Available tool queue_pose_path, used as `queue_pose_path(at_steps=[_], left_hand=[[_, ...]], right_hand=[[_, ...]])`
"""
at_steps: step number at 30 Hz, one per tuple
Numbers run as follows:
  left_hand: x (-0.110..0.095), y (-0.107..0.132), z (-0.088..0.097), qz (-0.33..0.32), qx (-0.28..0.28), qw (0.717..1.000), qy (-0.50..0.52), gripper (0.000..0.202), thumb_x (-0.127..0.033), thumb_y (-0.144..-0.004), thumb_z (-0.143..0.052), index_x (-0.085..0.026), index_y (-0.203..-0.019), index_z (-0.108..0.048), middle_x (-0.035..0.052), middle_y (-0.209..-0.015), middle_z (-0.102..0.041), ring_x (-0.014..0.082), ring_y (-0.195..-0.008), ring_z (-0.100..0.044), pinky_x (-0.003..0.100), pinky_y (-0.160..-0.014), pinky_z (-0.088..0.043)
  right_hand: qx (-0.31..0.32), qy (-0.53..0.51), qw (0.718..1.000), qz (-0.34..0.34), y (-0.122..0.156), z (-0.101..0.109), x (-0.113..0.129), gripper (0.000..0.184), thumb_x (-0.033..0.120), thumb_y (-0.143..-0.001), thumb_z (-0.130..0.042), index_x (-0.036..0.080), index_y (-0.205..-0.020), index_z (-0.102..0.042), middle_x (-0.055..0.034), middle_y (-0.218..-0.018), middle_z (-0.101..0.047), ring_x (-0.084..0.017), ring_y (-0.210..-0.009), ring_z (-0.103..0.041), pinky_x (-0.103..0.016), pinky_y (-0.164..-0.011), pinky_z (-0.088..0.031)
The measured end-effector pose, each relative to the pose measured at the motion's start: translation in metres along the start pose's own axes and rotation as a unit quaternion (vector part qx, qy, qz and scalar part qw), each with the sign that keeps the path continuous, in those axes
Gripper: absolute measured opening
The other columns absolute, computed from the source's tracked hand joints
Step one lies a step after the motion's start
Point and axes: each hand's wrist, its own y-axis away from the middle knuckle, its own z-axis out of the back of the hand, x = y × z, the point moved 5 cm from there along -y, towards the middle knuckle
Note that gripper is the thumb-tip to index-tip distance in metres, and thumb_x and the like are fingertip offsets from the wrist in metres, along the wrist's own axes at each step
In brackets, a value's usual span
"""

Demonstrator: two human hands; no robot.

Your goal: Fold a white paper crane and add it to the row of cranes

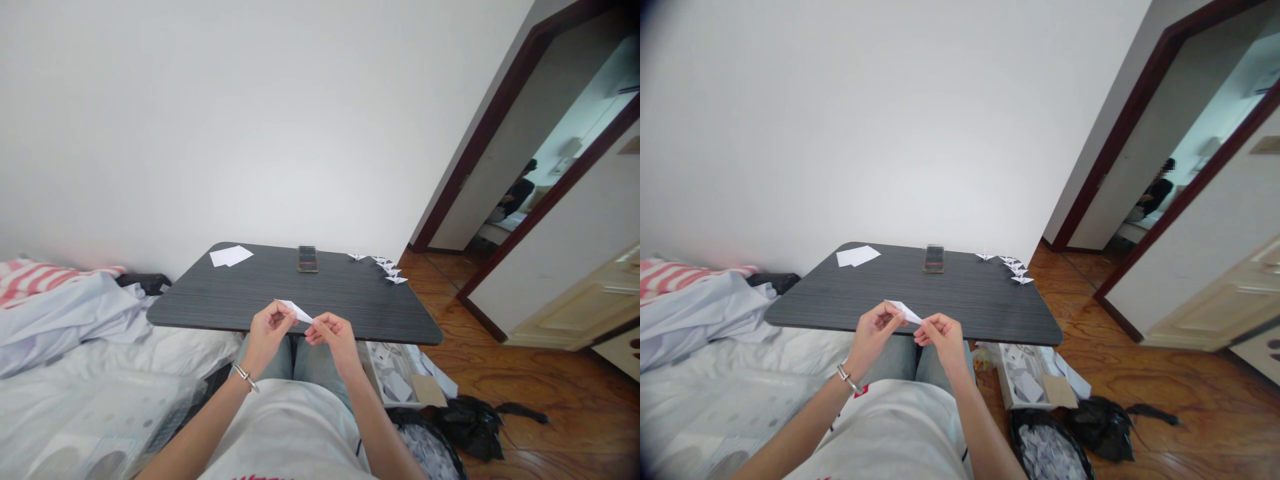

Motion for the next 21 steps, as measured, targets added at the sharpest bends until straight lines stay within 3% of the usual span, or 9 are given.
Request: queue_pose_path(at_steps=[13,21], left_hand=[[0.0022,0.0008,-0.0017,0.016,-0.004,1.0,0.018,0.015,-0.025,-0.066,-0.064,-0.013,-0.065,-0.054,0.0003,-0.066,-0.055,0.0114,-0.06,-0.055,0.024,-0.06,-0.048],[0.0033,-0.0003,-0.0021,0.029,-0.01,0.999,0.029,0.02,-0.023,-0.063,-0.067,-0.014,-0.064,-0.049,-0.0023,-0.064,-0.055,0.0091,-0.057,-0.055,0.021,-0.056,-0.046]], right_hand=[[-0.023,0.016,0.999,0.023,0.0023,-0.0025,0.0004,0.019,0.03,-0.067,-0.064,0.014,-0.058,-0.06,-0.0013,-0.05,-0.064,-0.009,-0.04,-0.056,-0.018,-0.042,-0.047],[0.0,0.035,0.999,0.025,0.0016,-0.0056,-0.0012,0.018,0.032,-0.068,-0.064,0.014,-0.064,-0.061,-0.0013,-0.054,-0.065,-0.01,-0.045,-0.058,-0.02,-0.045,-0.048]])
